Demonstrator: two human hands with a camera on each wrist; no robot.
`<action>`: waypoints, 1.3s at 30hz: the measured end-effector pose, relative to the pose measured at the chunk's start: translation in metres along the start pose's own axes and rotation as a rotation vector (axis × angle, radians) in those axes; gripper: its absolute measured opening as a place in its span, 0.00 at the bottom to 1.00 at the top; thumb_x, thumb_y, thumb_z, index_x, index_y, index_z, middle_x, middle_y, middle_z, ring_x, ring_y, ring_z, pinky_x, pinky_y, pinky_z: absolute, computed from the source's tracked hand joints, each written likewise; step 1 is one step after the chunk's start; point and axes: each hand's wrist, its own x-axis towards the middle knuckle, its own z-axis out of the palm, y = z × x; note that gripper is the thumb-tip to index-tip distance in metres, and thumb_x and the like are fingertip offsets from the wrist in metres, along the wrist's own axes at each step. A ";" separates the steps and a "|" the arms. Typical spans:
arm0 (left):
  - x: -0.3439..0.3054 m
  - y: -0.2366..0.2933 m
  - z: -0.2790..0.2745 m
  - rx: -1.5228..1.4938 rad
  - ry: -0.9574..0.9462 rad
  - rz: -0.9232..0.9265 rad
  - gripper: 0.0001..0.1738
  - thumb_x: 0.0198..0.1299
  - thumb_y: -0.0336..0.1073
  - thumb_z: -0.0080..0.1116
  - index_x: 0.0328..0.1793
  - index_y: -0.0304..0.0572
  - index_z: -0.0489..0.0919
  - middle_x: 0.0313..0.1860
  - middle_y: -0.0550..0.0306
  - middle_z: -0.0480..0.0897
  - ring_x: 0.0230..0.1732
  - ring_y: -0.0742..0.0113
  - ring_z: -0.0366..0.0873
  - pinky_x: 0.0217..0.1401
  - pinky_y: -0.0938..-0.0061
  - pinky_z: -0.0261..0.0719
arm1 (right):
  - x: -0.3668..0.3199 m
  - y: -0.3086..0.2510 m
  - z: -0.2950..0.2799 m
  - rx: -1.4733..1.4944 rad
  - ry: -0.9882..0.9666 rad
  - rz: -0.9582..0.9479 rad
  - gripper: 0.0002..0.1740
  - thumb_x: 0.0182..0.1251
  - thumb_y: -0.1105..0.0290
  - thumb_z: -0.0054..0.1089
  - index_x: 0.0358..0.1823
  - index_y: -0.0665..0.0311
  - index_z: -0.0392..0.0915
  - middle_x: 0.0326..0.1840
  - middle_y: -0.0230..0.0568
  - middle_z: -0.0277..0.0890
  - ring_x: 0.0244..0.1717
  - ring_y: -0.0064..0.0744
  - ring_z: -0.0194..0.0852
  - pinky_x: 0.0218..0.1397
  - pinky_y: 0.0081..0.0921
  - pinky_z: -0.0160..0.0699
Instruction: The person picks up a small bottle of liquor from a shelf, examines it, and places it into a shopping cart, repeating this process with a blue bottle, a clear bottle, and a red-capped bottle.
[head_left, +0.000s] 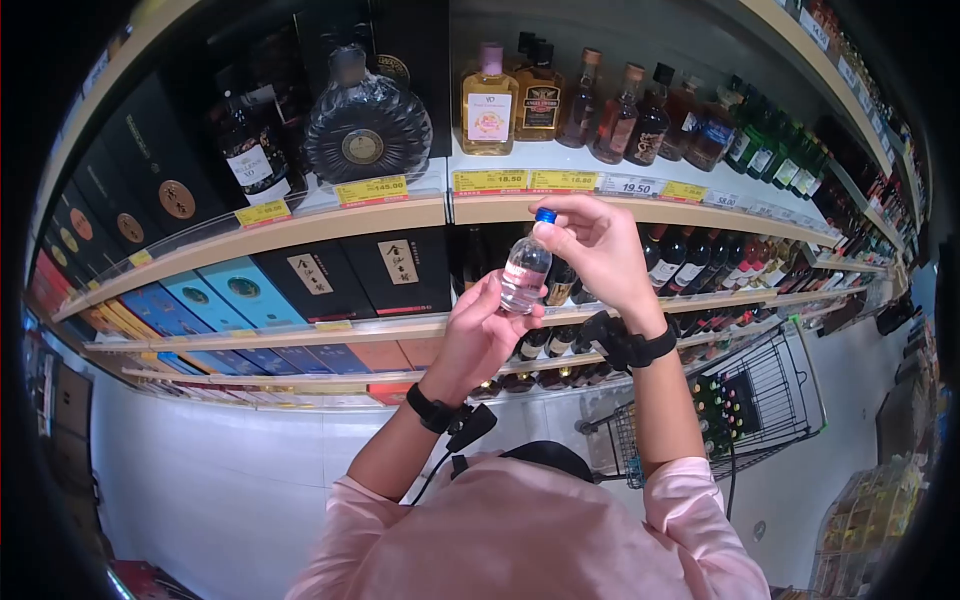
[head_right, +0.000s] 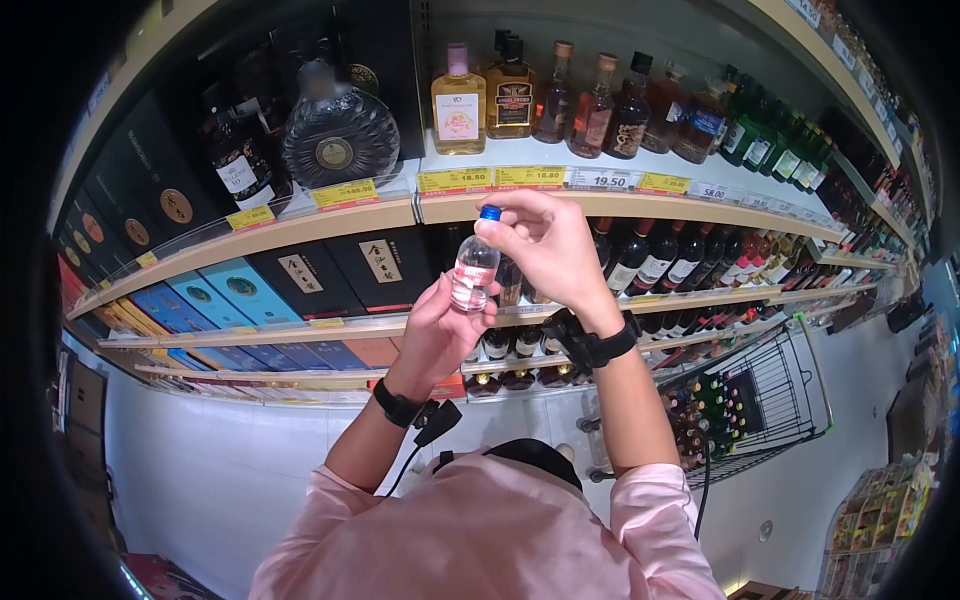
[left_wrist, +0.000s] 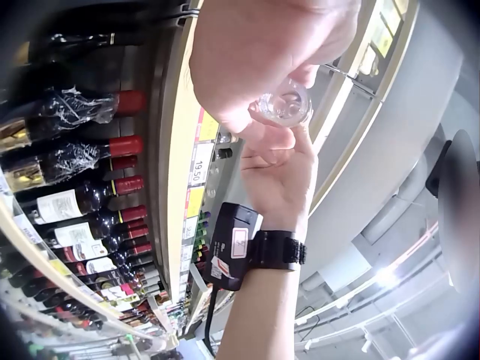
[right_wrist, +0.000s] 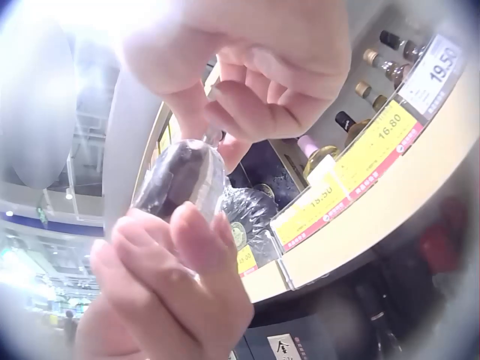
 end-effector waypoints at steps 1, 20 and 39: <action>-0.001 -0.002 0.001 -0.031 -0.001 -0.029 0.25 0.78 0.49 0.35 0.64 0.35 0.69 0.51 0.48 0.80 0.44 0.63 0.80 0.51 0.69 0.78 | -0.003 -0.001 -0.001 0.074 -0.004 0.033 0.14 0.67 0.74 0.63 0.53 0.71 0.80 0.40 0.36 0.84 0.34 0.13 0.76 0.39 0.13 0.76; -0.014 -0.034 -0.011 -0.074 -0.006 0.015 0.23 0.62 0.29 0.66 0.56 0.46 0.65 0.52 0.51 0.78 0.52 0.66 0.76 0.47 0.70 0.72 | -0.031 0.007 -0.005 0.137 -0.046 0.167 0.14 0.74 0.71 0.53 0.56 0.63 0.80 0.36 0.32 0.82 0.24 0.09 0.64 0.24 0.12 0.60; -0.047 -0.025 -0.020 0.174 0.172 0.194 0.25 0.64 0.23 0.60 0.64 0.41 0.62 0.59 0.45 0.76 0.55 0.62 0.79 0.57 0.72 0.79 | -0.030 0.028 0.025 0.188 -0.119 0.162 0.12 0.72 0.73 0.55 0.53 0.66 0.79 0.40 0.35 0.83 0.32 0.13 0.73 0.33 0.14 0.72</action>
